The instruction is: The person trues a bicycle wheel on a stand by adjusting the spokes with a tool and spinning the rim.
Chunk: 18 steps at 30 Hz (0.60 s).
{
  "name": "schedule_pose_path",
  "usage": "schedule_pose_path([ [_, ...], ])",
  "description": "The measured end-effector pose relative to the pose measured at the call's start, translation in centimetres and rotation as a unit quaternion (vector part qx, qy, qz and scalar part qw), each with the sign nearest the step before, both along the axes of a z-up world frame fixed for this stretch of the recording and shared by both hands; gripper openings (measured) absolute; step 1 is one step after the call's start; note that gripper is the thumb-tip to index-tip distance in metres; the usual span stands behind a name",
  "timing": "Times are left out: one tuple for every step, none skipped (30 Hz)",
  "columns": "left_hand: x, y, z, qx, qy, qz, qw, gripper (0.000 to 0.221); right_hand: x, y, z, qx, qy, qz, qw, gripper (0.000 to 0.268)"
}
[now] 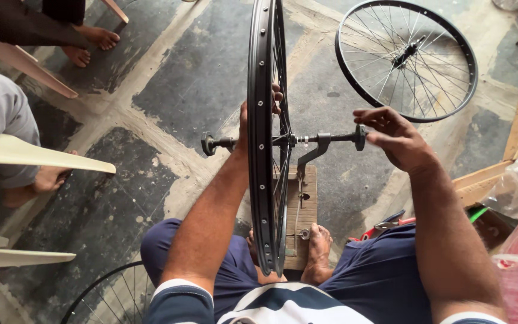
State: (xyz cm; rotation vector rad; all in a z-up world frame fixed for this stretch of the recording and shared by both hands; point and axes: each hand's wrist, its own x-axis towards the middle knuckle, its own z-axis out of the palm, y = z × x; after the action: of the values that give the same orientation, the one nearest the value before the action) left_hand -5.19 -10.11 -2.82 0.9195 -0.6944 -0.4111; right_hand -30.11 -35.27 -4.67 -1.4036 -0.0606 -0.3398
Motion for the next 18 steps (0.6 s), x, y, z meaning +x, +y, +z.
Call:
schedule_pose_path([
  [-0.1, -0.1, 0.0, -0.016, -0.005, -0.004, 1.000, 0.030, 0.1, 0.0, 0.3, 0.011, 0.097, -0.018, 0.995, 0.039],
  [-0.2, -0.4, -0.1, -0.010, -0.012, 0.006, 1.000, 0.031, 0.1, -0.1, 0.7, 0.021, 0.193, -0.037, 0.980, 0.040],
  [-0.3, -0.3, -0.2, 0.000, -0.018, 0.015, 1.000, 0.032, 0.2, 0.2, 0.8, 0.033, 0.288, -0.055, 0.956, 0.046],
  [-0.2, -0.3, -0.4, 0.010, -0.024, 0.025, 0.999, 0.033, 0.0, 0.2, 1.1, 0.007, 0.227, -0.030, 0.973, 0.040],
  [-0.1, -0.3, -0.5, 0.016, -0.024, 0.028, 0.999, 0.033, 0.0, 0.2, 1.5, -0.019, 0.163, -0.006, 0.986, 0.040],
  [0.1, -0.3, -0.6, 0.022, -0.024, 0.031, 0.999, 0.033, 0.0, 0.2, 1.8, -0.044, 0.099, 0.018, 0.994, 0.046],
  [0.2, -0.3, -0.7, 0.027, -0.023, 0.034, 0.999, 0.034, 0.0, 0.3, 2.1, -0.015, 0.081, 0.007, 0.997, 0.046],
  [0.3, -0.3, -0.8, 0.028, -0.027, 0.034, 0.999, 0.034, 0.0, 0.5, 2.3, 0.014, 0.064, -0.004, 0.998, 0.046],
  [0.2, -0.5, -0.8, 0.029, -0.029, 0.034, 0.999, 0.035, -0.1, 0.5, 2.5, 0.042, 0.047, -0.015, 0.998, 0.047],
  [0.0, -0.7, -0.8, 0.030, -0.032, 0.034, 0.998, 0.035, -0.2, 0.6, 2.5, 0.019, 0.127, -0.035, 0.991, 0.041],
  [-0.1, -0.7, -0.6, 0.029, -0.051, 0.038, 0.998, 0.037, -0.1, 0.8, 2.5, -0.004, 0.204, -0.054, 0.977, 0.038],
  [-0.2, -0.9, -0.2, 0.027, -0.070, 0.041, 0.996, 0.040, -0.1, 0.9, 2.5, -0.027, 0.280, -0.073, 0.957, 0.039],
  [-0.1, -1.2, 0.5, 0.026, -0.093, 0.042, 0.994, 0.043, 0.0, 0.7, 2.5, -0.033, 0.170, -0.043, 0.984, 0.035],
  [0.0, -1.5, 1.3, -0.029, -0.134, 0.046, 0.989, 0.040, -0.1, 0.5, 2.3, -0.039, 0.058, -0.012, 0.997, 0.036],
  [-0.2, -1.4, 1.9, -0.084, -0.169, 0.054, 0.981, 0.039, -0.4, 0.2, 2.1, -0.046, -0.049, 0.023, 0.997, 0.041],
  [-0.4, -1.1, 2.5, -0.139, -0.204, 0.061, 0.967, 0.039, -0.7, -0.1, 1.8, -0.022, -0.028, -0.007, 0.999, 0.040],
  [-0.6, -0.4, 3.3, -0.081, -0.157, 0.068, 0.982, 0.044, -0.8, -0.6, 1.3, 0.002, -0.007, -0.036, 0.999, 0.039],
  [-0.6, 0.8, 4.2, -0.022, -0.108, 0.073, 0.991, 0.050, -0.9, -1.1, 0.7, 0.026, 0.014, -0.065, 0.997, 0.039],
])
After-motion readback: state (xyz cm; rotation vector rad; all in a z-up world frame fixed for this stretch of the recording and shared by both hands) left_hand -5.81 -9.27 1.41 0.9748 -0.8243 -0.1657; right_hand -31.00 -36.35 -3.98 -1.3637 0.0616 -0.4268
